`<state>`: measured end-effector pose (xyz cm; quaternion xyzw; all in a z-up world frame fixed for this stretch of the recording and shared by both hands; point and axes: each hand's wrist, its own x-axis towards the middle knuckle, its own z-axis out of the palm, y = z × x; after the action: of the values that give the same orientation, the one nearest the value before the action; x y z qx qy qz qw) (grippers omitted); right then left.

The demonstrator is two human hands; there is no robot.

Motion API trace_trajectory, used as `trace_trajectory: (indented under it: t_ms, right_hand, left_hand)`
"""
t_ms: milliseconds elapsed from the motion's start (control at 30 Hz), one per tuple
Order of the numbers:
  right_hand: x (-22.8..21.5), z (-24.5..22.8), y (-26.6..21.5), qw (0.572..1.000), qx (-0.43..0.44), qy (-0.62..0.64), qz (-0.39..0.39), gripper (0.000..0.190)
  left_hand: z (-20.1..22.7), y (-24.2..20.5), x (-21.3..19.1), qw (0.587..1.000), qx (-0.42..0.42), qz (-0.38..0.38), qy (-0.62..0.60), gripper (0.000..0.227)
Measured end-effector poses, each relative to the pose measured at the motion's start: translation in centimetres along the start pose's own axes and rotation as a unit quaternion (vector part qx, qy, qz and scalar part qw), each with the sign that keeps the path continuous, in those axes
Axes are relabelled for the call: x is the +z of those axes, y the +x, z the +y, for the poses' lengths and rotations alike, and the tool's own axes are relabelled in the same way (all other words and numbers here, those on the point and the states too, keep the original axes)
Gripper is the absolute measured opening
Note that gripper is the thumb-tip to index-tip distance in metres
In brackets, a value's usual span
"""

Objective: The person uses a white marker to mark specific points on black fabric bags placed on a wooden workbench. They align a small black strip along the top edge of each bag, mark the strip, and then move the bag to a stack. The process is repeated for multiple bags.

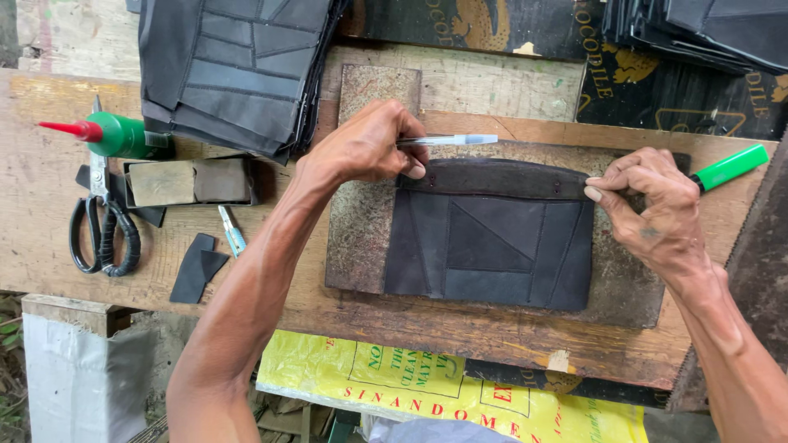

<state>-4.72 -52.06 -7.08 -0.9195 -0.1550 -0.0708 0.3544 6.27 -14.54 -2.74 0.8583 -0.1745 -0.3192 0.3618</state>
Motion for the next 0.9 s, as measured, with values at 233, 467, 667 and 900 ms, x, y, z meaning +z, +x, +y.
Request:
trace_trajectory:
  t_ms: [233,467,667,900]
  right_hand:
    - [0.31,0.29,-0.37,1.000,-0.008,-0.003,0.011,0.011]
    - [0.44,0.65,-0.47,1.000,-0.011,0.003,0.020,0.012]
    - [0.45,0.60,-0.40,1.000,-0.007,0.001,0.019,0.011]
    - [0.44,0.42,-0.30,1.000,-0.010,0.004,0.019,0.011]
  left_hand:
    - [-0.31,-0.15,0.34,0.999,0.023,0.001,0.026,0.020]
    - [-0.25,-0.24,0.24,0.999,0.033,0.014,0.009,0.017]
    - [-0.55,-0.18,0.45,0.998,0.060,0.022,-0.003,0.023]
    - [-0.52,-0.13,0.53,1.000,0.019,0.004,0.000,0.029]
